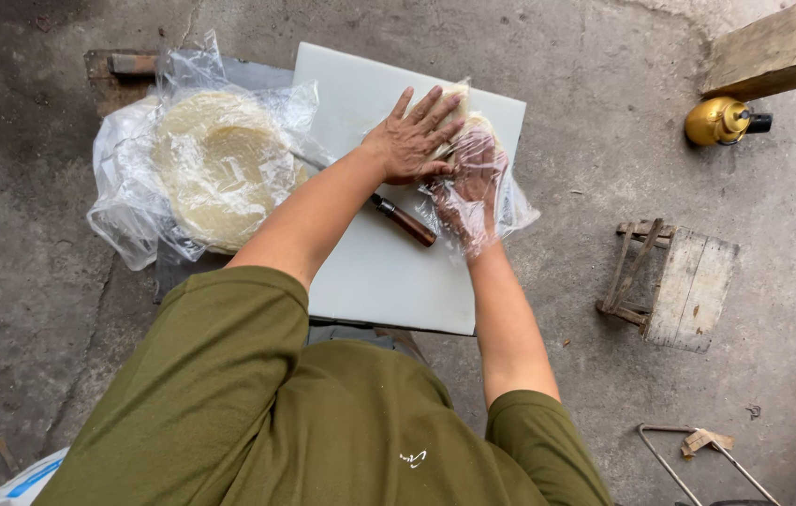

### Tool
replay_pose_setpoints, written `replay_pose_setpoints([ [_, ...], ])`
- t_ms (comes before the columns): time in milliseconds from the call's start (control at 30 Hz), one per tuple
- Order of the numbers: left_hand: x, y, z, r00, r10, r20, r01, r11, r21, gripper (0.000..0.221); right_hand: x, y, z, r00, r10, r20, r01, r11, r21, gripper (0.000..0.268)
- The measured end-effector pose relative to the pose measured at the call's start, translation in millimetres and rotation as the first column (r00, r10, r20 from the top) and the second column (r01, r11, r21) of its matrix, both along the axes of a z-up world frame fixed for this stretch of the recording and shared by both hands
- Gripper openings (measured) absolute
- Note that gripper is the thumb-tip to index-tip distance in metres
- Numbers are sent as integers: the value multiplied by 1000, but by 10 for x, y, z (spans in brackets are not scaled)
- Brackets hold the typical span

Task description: The person cuts stacks of round dough wrappers into halves and then into quarters using a knife, then folds the triangular pieces and puts them into a plastic bag.

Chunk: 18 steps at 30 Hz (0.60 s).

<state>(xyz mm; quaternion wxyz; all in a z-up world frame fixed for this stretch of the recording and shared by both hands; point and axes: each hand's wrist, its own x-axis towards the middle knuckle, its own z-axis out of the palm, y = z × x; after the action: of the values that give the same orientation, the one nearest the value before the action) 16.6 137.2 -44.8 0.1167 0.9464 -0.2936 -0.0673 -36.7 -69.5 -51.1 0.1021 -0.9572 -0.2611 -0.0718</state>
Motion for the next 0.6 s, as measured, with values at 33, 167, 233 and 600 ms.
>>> replay_pose_setpoints([
  [33, -13, -10, 11, 1000, -7, -6, 7, 1000, 4, 86, 1, -9, 13, 996, -1, -91, 3, 1000, 26, 84],
  [167, -57, -109, 83, 997, 49, -57, -45, 997, 71, 94, -64, -126, 167, 987, -12, -161, 17, 999, 32, 82],
  [233, -170, -142, 95, 992, 123, 13, -124, 992, 34, 97, -256, -164, 261, 995, -25, -99, 25, 1000, 4, 80],
  [600, -571, -100, 83, 982, 127, 142, -80, 952, -297, 69, -1287, -258, 1179, 885, -397, -244, 466, 729, 502, 43],
])
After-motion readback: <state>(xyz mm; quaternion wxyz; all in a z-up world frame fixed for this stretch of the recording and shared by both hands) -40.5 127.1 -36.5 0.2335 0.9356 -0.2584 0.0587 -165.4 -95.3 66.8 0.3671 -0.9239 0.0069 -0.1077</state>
